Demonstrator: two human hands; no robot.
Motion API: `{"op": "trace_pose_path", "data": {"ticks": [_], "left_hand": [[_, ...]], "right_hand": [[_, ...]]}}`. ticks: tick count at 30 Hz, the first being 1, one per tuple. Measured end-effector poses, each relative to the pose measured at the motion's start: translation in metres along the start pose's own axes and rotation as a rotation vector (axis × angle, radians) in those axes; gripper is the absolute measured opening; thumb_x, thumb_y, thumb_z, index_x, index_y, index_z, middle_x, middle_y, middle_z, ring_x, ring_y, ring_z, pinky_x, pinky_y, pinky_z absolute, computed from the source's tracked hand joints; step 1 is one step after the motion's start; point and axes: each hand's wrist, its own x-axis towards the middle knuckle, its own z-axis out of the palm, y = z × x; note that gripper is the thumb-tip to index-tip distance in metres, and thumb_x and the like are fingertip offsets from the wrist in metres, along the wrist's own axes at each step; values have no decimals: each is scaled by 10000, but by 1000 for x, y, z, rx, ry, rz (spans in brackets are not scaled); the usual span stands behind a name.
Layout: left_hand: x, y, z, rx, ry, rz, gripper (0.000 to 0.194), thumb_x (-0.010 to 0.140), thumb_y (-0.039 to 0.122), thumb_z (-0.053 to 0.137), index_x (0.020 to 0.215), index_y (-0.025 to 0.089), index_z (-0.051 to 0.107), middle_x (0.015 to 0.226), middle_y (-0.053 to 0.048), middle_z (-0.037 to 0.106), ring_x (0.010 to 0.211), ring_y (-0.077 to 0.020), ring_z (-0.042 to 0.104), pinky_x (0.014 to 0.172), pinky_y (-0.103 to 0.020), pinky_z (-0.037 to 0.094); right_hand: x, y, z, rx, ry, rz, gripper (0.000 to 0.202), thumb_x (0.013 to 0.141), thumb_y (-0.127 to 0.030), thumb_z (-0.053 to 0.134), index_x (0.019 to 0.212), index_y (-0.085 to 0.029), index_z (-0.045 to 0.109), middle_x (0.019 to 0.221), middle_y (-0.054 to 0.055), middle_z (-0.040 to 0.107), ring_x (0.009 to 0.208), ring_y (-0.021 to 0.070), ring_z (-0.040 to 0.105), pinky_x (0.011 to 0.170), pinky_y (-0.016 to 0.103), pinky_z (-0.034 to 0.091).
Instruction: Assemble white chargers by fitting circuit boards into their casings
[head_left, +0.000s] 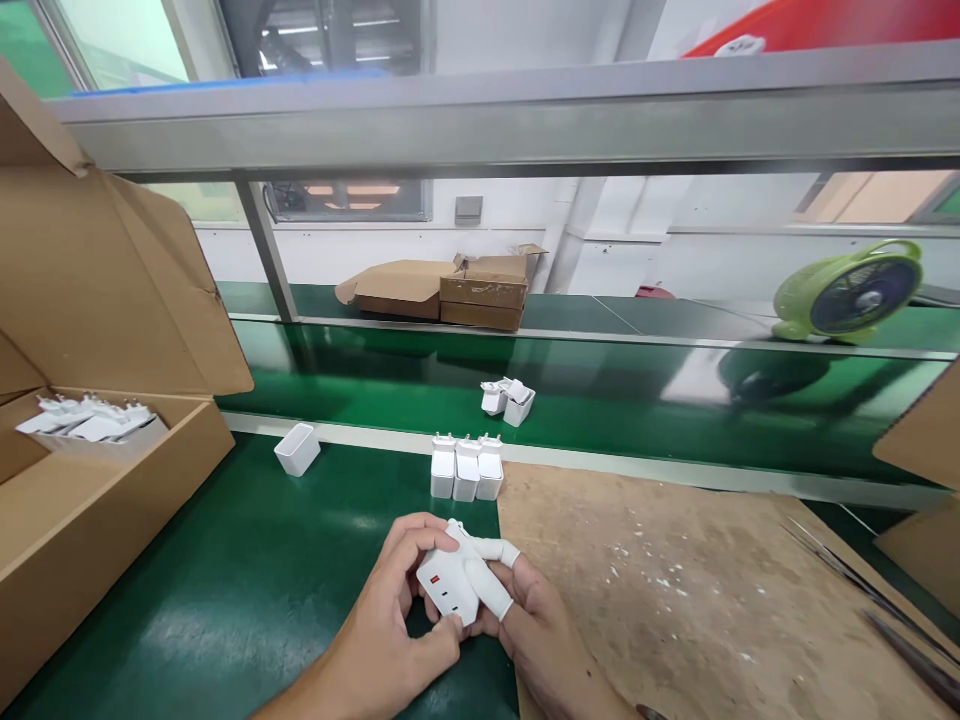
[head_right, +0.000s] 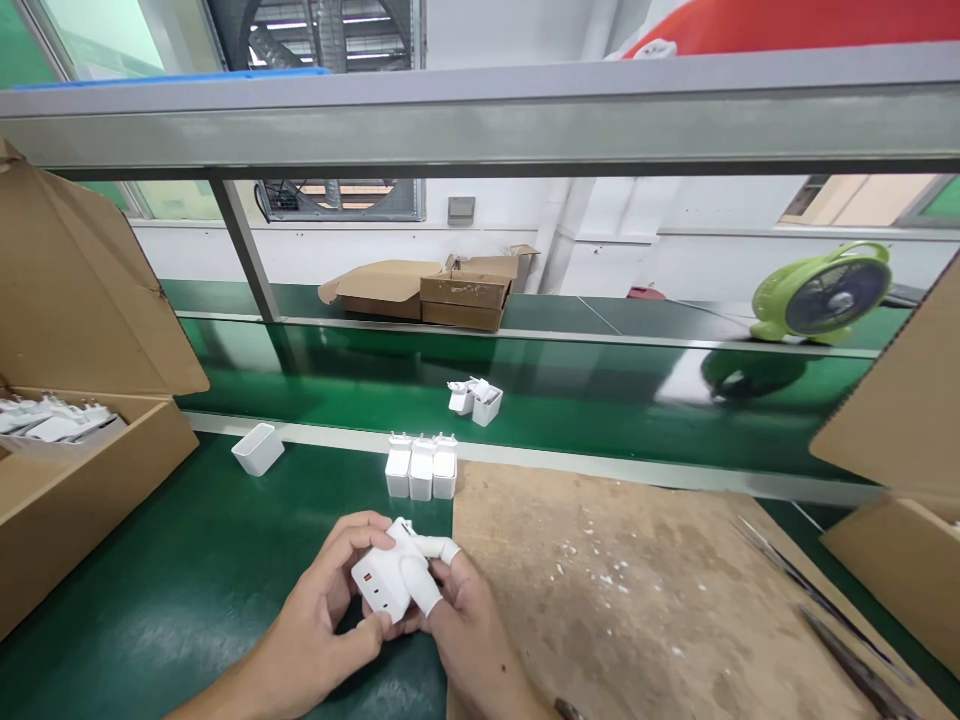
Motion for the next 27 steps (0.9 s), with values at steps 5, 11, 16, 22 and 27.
{"op": "trace_pose_path", "data": {"ticks": [5, 11, 16, 22, 27], "left_hand": [[0, -2, 0, -44, 3, 21, 454, 778, 164, 633, 1199, 306, 545, 1378, -63, 386, 998, -163, 586, 749, -287, 486], [-1, -3, -4, -99, -77, 50, 542, 814, 117, 607, 1294, 349, 515, 1416, -65, 356, 906, -119, 570, 733, -279, 510], [-1, -3, -4, -93, -68, 21, 498, 832, 152, 647, 1273, 337, 511, 1405, -59, 358, 941, -134, 563, 748, -287, 502], [0, -3, -5, -54, 0, -8, 282, 979, 389, 691, 1226, 307, 583, 1369, -57, 433, 1038, -173, 580, 822, -297, 532], [4, 5, -16, 13, 40, -87, 448, 1075, 617, 462, 1204, 277, 723, 1395, -80, 541, 1062, -188, 612, 905, -315, 549]], "right_hand": [[0, 2, 0, -7, 5, -11, 613, 756, -638, 903, 1119, -226, 631, 1111, 70, 769, 975, 266, 750, 775, 392, 619], [-1, -4, 2, 16, -6, 3, 603, 780, -625, 885, 1131, -219, 611, 1030, 62, 771, 945, 265, 755, 762, 395, 621], [-1, -1, 1, 10, -2, -10, 549, 797, -555, 883, 1154, -221, 635, 1022, 52, 764, 958, 263, 747, 824, 424, 626], [-3, -3, 2, 10, -10, -12, 576, 784, -557, 896, 1165, -204, 647, 1026, 51, 772, 848, 205, 722, 784, 376, 616], [-2, -6, 3, -27, -30, -11, 639, 848, -634, 817, 1245, -167, 637, 1084, 114, 778, 938, 254, 744, 794, 391, 638]]}}
